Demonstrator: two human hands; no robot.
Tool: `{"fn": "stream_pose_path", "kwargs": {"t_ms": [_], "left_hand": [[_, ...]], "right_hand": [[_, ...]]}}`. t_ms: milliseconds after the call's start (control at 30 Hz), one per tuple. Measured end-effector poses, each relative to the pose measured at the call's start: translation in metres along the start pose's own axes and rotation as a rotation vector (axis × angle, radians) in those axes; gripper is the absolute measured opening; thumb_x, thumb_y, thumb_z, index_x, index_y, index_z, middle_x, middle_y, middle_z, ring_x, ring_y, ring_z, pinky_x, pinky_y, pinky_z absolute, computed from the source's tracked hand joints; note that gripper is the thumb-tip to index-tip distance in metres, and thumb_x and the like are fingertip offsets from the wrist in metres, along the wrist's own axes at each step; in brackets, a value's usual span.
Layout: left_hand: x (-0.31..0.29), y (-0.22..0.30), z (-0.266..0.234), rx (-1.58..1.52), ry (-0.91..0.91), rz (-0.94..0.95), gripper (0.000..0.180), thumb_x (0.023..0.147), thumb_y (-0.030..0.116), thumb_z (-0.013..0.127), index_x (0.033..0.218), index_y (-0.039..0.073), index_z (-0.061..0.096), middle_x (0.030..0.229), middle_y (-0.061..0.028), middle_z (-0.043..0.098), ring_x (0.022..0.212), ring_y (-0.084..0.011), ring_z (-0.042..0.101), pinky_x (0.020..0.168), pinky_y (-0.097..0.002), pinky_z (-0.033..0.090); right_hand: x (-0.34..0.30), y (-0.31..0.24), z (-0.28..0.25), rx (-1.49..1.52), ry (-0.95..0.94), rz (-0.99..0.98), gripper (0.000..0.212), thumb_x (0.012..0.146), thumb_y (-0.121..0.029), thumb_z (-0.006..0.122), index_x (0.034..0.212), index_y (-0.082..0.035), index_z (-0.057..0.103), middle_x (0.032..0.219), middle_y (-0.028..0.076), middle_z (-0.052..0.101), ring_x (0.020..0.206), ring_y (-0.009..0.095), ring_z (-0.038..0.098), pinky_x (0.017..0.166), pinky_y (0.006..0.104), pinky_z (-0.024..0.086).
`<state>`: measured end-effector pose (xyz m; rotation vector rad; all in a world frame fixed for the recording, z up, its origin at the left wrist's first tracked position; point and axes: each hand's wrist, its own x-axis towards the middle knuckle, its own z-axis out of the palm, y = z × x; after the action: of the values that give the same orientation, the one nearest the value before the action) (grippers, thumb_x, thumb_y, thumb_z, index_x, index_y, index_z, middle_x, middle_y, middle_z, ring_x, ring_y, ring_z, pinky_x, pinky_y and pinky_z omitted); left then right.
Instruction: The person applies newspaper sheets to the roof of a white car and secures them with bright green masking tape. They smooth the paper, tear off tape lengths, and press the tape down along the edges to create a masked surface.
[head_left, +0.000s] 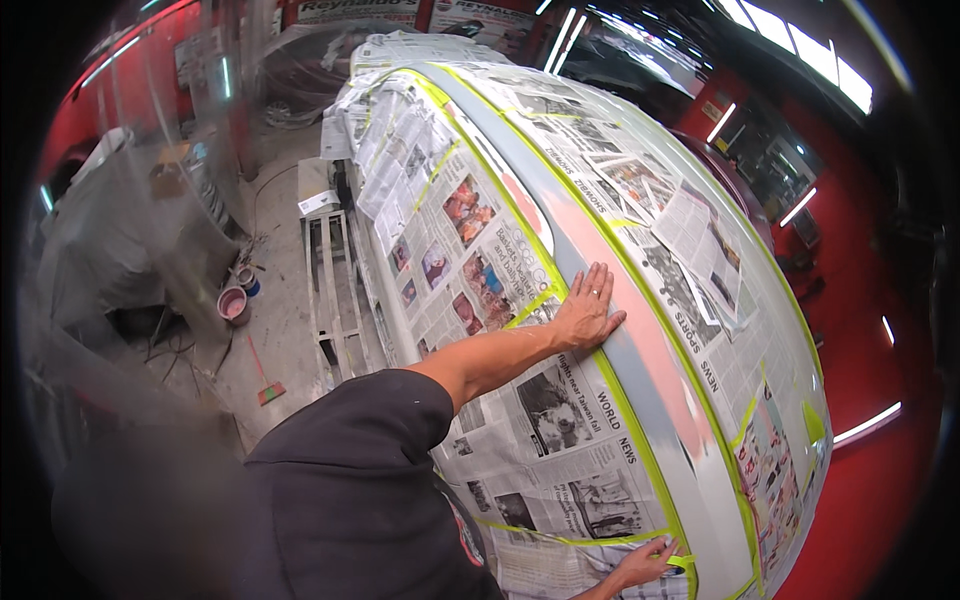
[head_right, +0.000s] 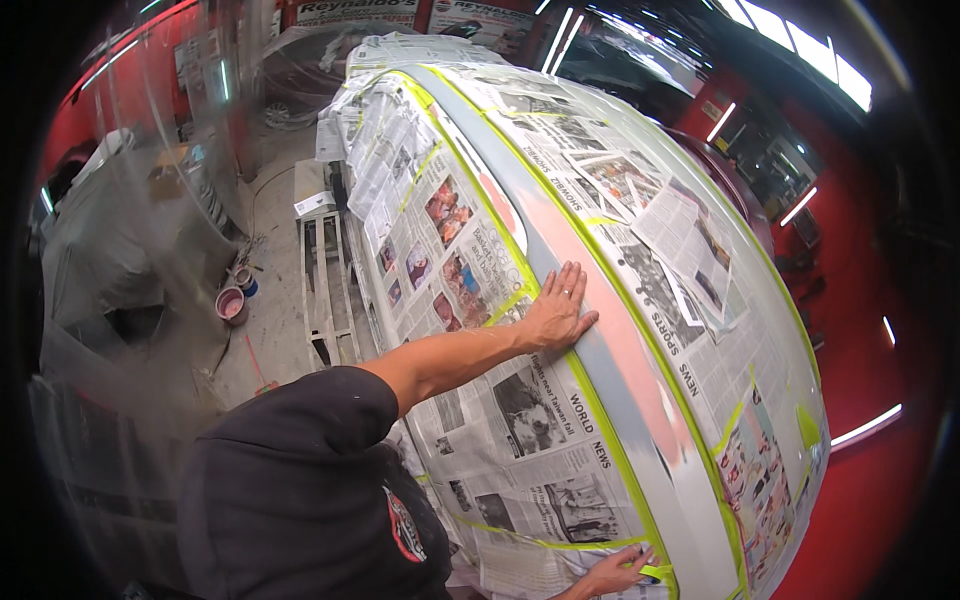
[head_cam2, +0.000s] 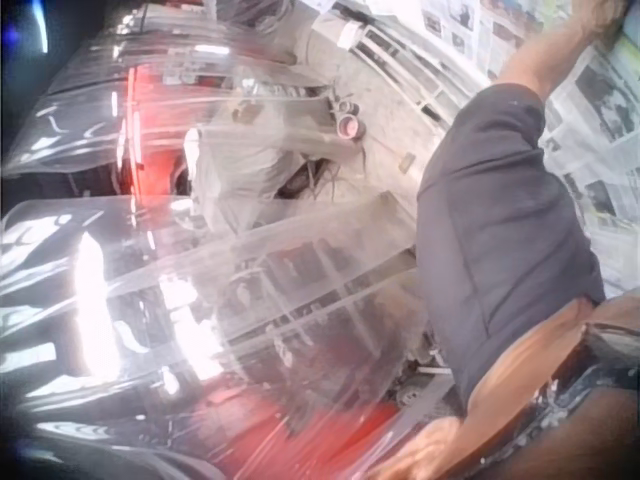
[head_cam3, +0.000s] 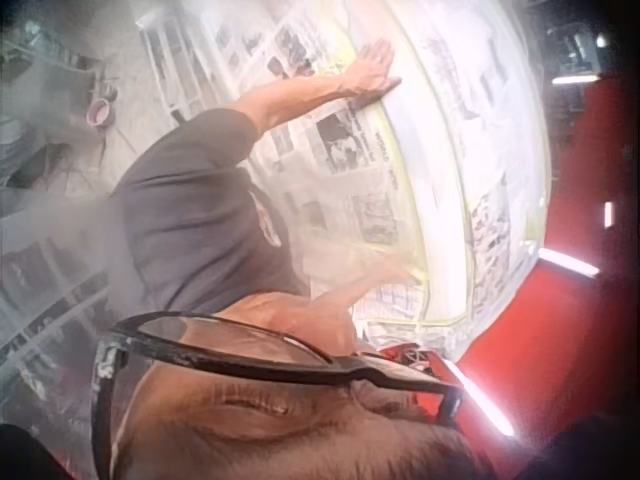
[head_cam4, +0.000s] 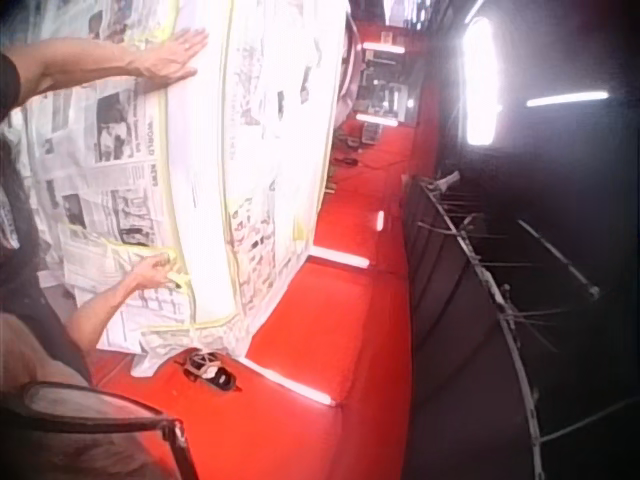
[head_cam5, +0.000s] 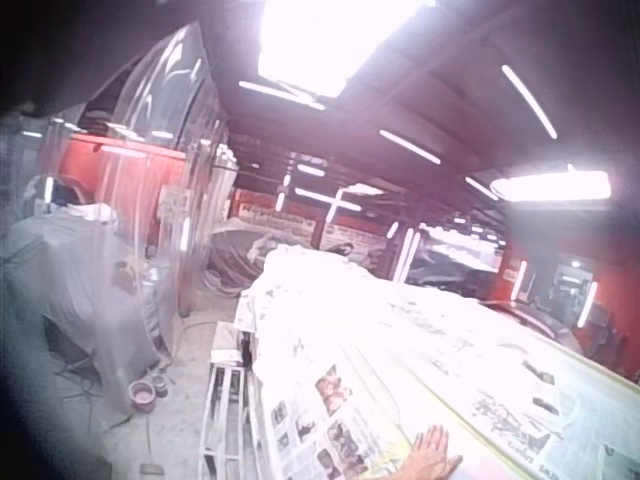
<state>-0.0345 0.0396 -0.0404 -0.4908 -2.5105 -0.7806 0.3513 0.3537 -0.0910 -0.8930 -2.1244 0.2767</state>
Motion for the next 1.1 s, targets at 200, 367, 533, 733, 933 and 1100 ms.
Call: {"fn": "stream_pose_path", "kwargs": {"t_ms": [200,367,533,733,933,1100], "left_hand": [[-0.005,0.003,-0.015,-0.014,-0.033,-0.062,0.082,0.099,0.059,0.031,0.154,-0.001,0.021,0.163,-0.0213,0.015,0.152,-0.0357,0.006,0.12,-0.0587,0.005],[-0.009,0.006,-0.019,-0.031,-0.025,-0.103,0.079,0.099,0.061,0.031,0.156,0.006,0.023,0.163,-0.0204,0.014,0.152,-0.0385,0.005,0.118,-0.0625,0.004],[-0.018,-0.014,0.002,-0.034,0.115,-0.002,0.077,0.098,0.06,0.034,0.154,0.009,0.028,0.161,-0.0217,0.018,0.151,-0.0416,0.008,0.119,-0.0602,0.004],[-0.026,-0.034,0.014,-0.065,0.167,0.095,0.074,0.095,0.054,0.043,0.154,0.011,0.029,0.161,-0.0206,0.02,0.151,-0.0392,0.011,0.121,-0.0572,0.004],[-0.025,-0.033,0.016,-0.08,0.192,0.1,0.073,0.095,0.052,0.044,0.154,0.011,0.03,0.161,-0.0197,0.021,0.15,-0.0384,0.013,0.121,-0.057,0.005],[-0.027,-0.033,0.015,-0.07,0.189,0.082,0.073,0.094,0.052,0.046,0.153,0.012,0.032,0.16,-0.0202,0.023,0.15,-0.0382,0.014,0.121,-0.057,0.005]], "right_hand": [[0.101,-0.074,-0.006,-0.125,0.101,-0.097,0.048,0.1,-0.036,0.052,0.139,-0.008,0.055,0.132,0.031,0.05,0.112,0.045,0.056,0.094,0.0506,0.045],[0.145,-0.068,0.029,-0.357,-0.009,-0.078,0.051,0.1,-0.038,0.051,0.141,-0.008,0.052,0.122,0.034,0.053,0.112,0.045,0.054,0.091,0.0472,0.045],[0.123,-0.08,0.034,-0.424,0.278,-0.357,0.031,0.099,-0.028,0.052,0.108,-0.002,0.067,0.096,0.021,0.06,0.073,0.038,0.058,0.068,0.0488,0.045],[0.116,-0.093,0.031,-0.253,0.442,-0.381,0.028,0.093,-0.023,0.057,0.075,-0.004,0.069,0.058,0.019,0.057,0.053,0.041,0.054,0.05,0.0519,0.041],[0.122,-0.089,0.033,-0.204,0.542,-0.49,0.027,0.092,-0.021,0.058,0.073,-0.003,0.067,0.058,0.019,0.056,0.052,0.041,0.052,0.049,0.0515,0.04],[0.12,-0.087,0.032,-0.239,0.435,-0.396,0.027,0.092,-0.02,0.057,0.073,-0.003,0.065,0.062,0.02,0.058,0.053,0.041,0.053,0.05,0.0516,0.04]]}}
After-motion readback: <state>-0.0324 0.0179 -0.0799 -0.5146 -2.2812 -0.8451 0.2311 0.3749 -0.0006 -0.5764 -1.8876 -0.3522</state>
